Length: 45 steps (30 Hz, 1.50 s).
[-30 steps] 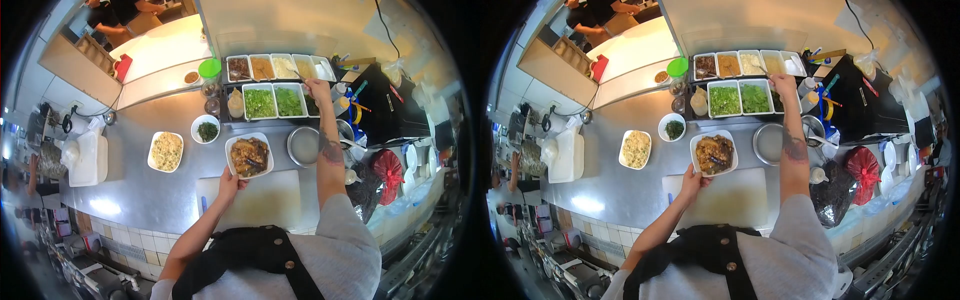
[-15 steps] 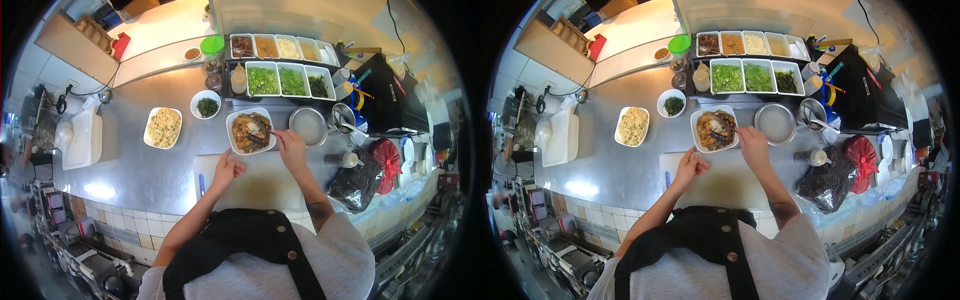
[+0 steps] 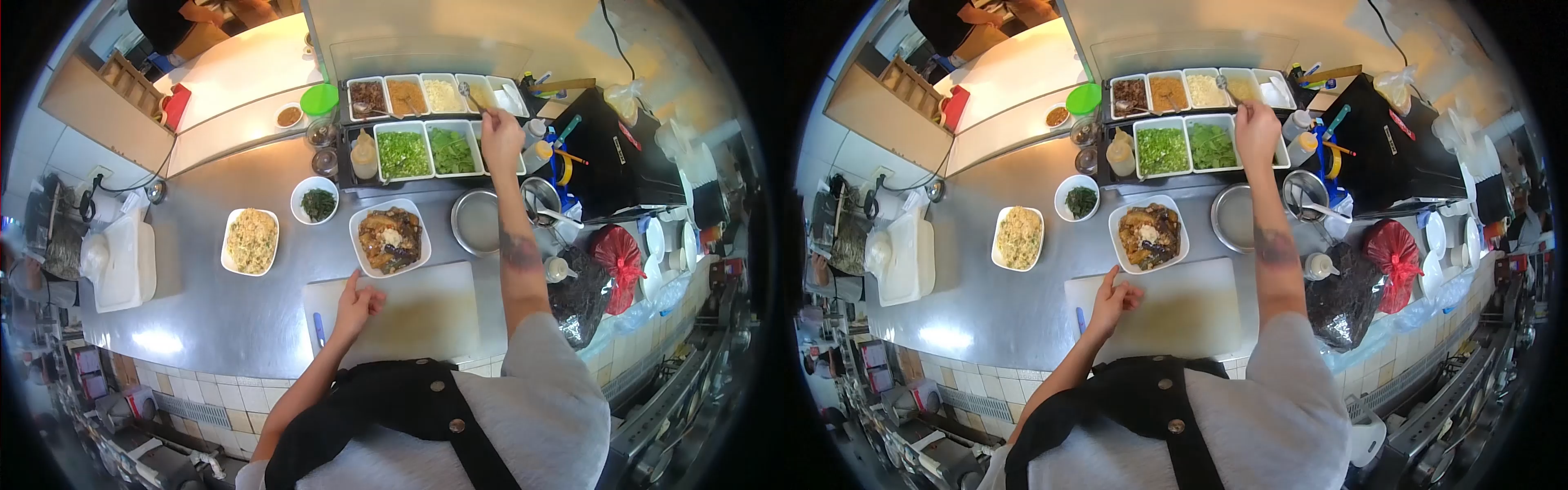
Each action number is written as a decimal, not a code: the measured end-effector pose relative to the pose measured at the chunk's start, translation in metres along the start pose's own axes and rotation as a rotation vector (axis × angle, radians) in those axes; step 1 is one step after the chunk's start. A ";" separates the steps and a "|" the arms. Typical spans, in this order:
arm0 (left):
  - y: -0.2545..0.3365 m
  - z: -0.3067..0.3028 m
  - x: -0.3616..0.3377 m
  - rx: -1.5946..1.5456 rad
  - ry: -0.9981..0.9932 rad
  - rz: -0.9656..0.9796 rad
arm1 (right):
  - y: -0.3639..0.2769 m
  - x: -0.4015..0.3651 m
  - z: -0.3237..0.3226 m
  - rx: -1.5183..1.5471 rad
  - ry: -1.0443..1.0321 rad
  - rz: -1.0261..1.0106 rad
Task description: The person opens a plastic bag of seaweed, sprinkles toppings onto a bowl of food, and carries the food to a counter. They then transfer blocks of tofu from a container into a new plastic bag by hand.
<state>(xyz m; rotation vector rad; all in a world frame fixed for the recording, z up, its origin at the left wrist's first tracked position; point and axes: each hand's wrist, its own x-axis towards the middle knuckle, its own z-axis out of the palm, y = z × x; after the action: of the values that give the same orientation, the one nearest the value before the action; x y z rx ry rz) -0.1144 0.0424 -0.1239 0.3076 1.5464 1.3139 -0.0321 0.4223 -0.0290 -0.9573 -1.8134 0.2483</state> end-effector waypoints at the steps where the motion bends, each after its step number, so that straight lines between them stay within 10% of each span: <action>1: -0.001 -0.001 -0.001 -0.001 0.003 0.009 | 0.014 0.015 0.017 -0.074 -0.041 0.009; 18: -0.007 0.002 -0.006 0.058 -0.041 -0.005 | -0.062 -0.132 -0.091 0.266 -0.726 -0.207; 42: -0.008 -0.002 -0.008 0.083 0.014 0.016 | -0.086 -0.117 -0.076 0.357 -0.368 -0.141; 45: -0.009 0.000 -0.006 0.086 0.016 0.021 | -0.076 -0.124 -0.078 0.296 -0.606 -0.079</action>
<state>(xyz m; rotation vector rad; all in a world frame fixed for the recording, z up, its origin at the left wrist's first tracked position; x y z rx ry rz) -0.1085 0.0346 -0.1286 0.3689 1.6196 1.2710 0.0173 0.2651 -0.0364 -0.6328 -2.2692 0.8015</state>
